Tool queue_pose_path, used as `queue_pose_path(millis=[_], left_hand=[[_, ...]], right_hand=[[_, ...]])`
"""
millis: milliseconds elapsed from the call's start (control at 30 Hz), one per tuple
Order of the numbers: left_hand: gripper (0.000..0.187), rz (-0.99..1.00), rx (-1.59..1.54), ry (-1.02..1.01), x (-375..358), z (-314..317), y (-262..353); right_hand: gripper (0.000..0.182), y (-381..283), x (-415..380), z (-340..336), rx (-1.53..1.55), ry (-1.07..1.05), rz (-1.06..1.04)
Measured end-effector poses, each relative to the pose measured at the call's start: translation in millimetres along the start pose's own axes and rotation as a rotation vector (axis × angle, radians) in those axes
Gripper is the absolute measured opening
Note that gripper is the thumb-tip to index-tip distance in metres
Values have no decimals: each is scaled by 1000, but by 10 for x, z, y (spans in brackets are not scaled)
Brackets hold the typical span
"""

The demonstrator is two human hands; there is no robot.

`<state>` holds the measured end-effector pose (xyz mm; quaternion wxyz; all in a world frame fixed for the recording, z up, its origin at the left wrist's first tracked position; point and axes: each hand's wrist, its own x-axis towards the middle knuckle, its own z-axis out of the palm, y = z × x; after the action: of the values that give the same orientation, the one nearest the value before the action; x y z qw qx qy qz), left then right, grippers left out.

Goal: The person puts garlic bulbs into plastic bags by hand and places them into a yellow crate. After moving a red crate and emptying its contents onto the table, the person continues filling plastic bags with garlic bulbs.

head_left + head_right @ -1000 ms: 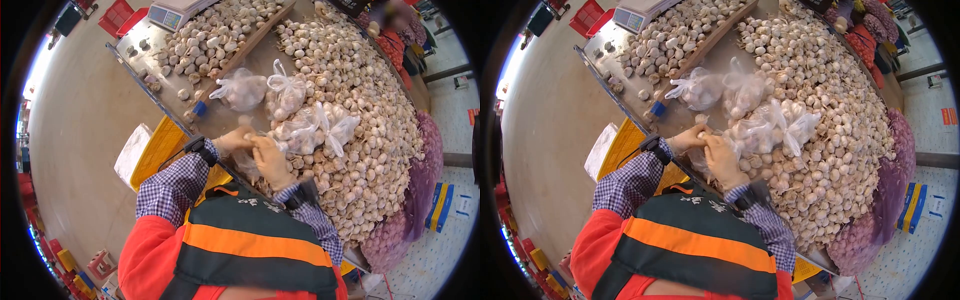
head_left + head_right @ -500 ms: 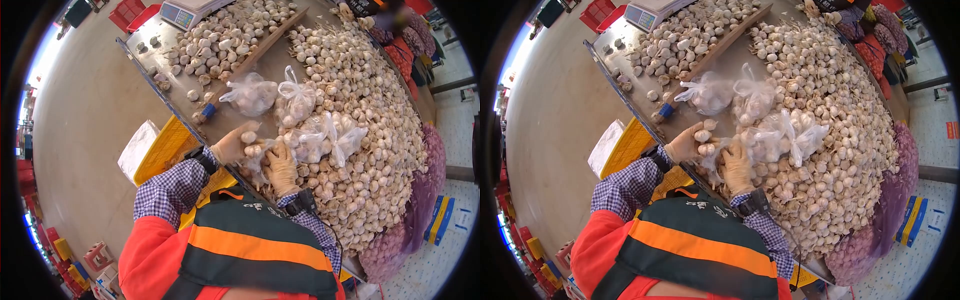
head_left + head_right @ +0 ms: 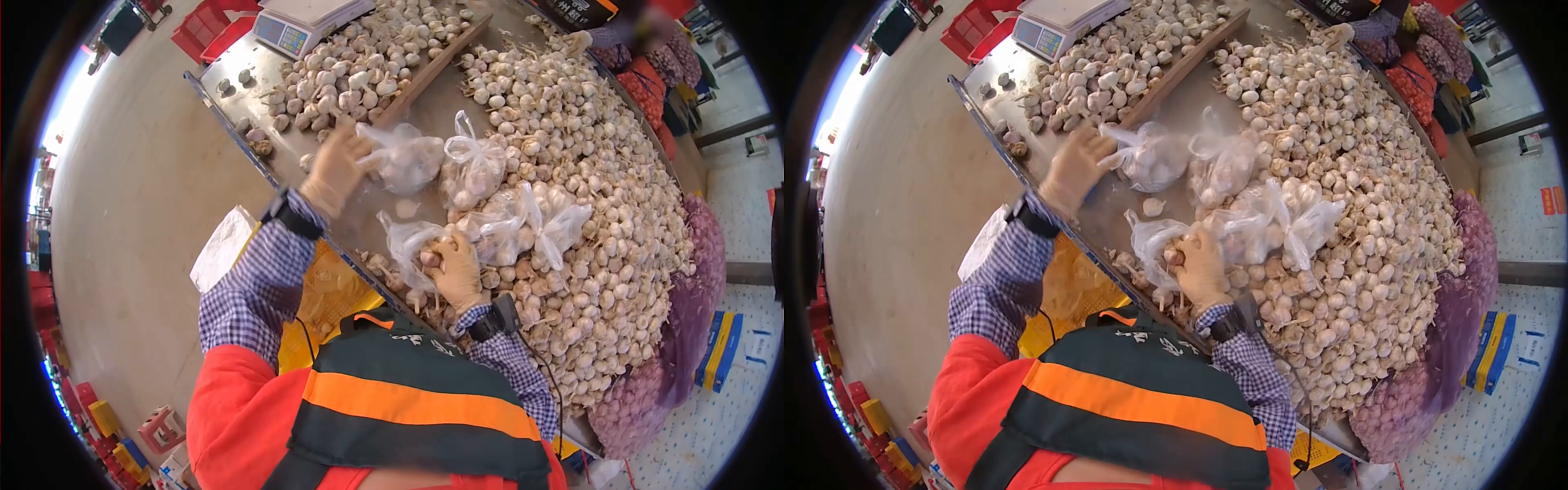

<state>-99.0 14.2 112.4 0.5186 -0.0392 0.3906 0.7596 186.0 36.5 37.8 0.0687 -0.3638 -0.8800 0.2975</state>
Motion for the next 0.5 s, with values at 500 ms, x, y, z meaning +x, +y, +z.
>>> queue_pose_path(millis=[500], left_hand=[[27,336,1931,-550,-111,-408,-1802]], right_hand=[[33,571,-287,-63,543,413,142]])
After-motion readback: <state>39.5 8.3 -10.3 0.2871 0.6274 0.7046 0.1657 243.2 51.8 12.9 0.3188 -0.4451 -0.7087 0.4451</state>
